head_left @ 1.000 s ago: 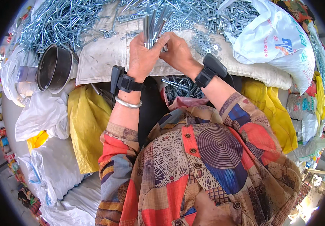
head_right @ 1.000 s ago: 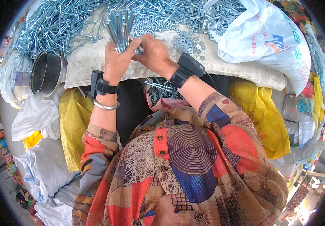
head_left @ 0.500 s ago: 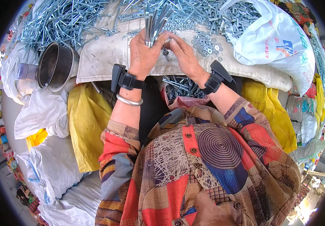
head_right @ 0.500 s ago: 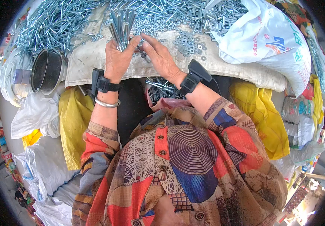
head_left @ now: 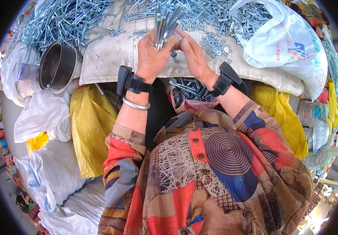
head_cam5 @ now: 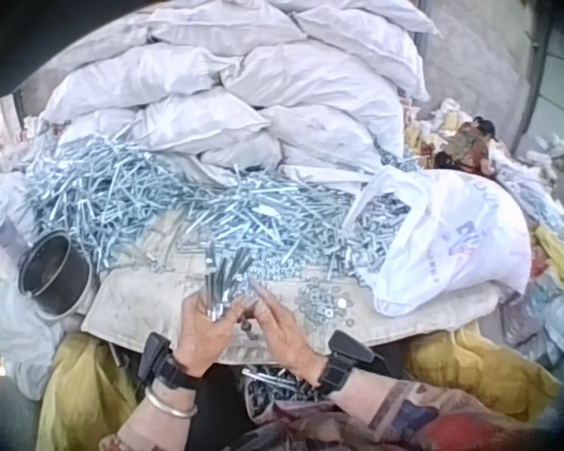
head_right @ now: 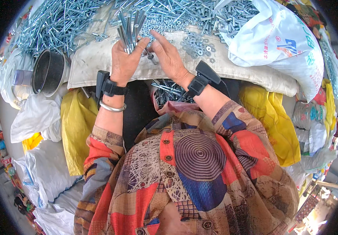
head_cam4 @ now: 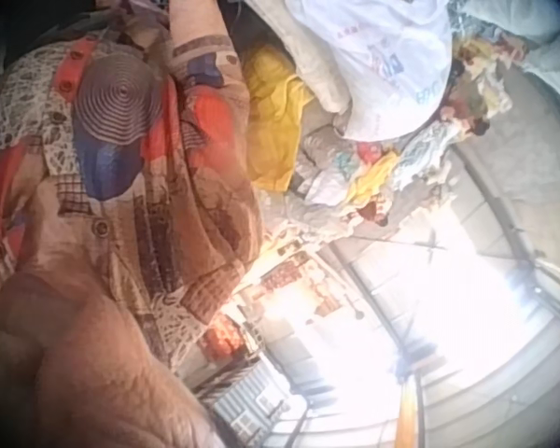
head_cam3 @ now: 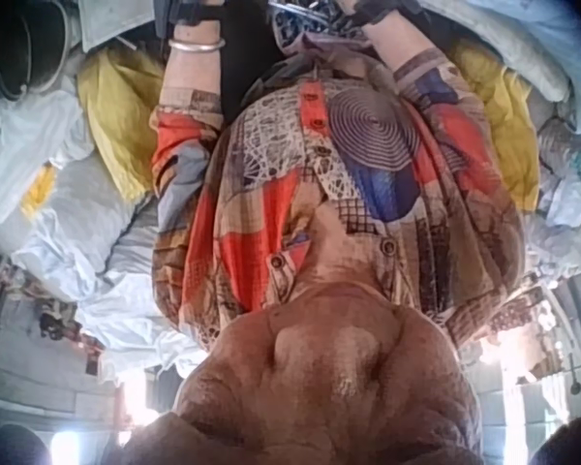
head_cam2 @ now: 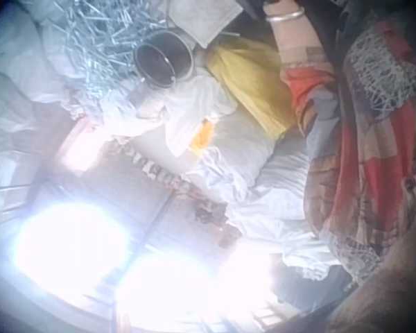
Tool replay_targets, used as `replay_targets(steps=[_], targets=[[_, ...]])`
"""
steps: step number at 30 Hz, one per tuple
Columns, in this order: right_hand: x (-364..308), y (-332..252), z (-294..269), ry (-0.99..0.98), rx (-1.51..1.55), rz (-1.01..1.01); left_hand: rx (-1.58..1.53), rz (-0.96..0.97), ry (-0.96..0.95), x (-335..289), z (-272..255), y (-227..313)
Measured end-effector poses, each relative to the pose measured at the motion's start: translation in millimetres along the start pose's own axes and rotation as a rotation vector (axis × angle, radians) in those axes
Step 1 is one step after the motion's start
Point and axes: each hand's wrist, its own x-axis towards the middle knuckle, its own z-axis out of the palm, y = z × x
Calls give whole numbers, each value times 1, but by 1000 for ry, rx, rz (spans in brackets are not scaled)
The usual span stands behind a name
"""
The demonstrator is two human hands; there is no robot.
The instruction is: Assembling long metal bolts by placing a washer on each one and grouping them.
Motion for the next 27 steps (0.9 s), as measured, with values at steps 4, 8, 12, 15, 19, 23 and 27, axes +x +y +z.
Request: replay_targets(steps=[4,8,12,15,19,23,27], targets=[[3,-1,-10,-26,-33,38,47,23,-27,-1,0,0],[-1,-2,-10,1,12,57,41,15,-36,-1,0,-5],[0,3,-7,-24,-9,-43,46,2,-45,0,-1,1],[2,0,-12,-19,-64,-43,95,41,-30,-3,0,5],[3,3,-17,-126,-188,-114,50,16,-51,-1,0,-2],[-2,2,-9,-263,-372,-237,76,22,-30,-5,-5,-6],[-1,1,-8,-192,-475,-242,138,59,2,-5,-1,-2]])
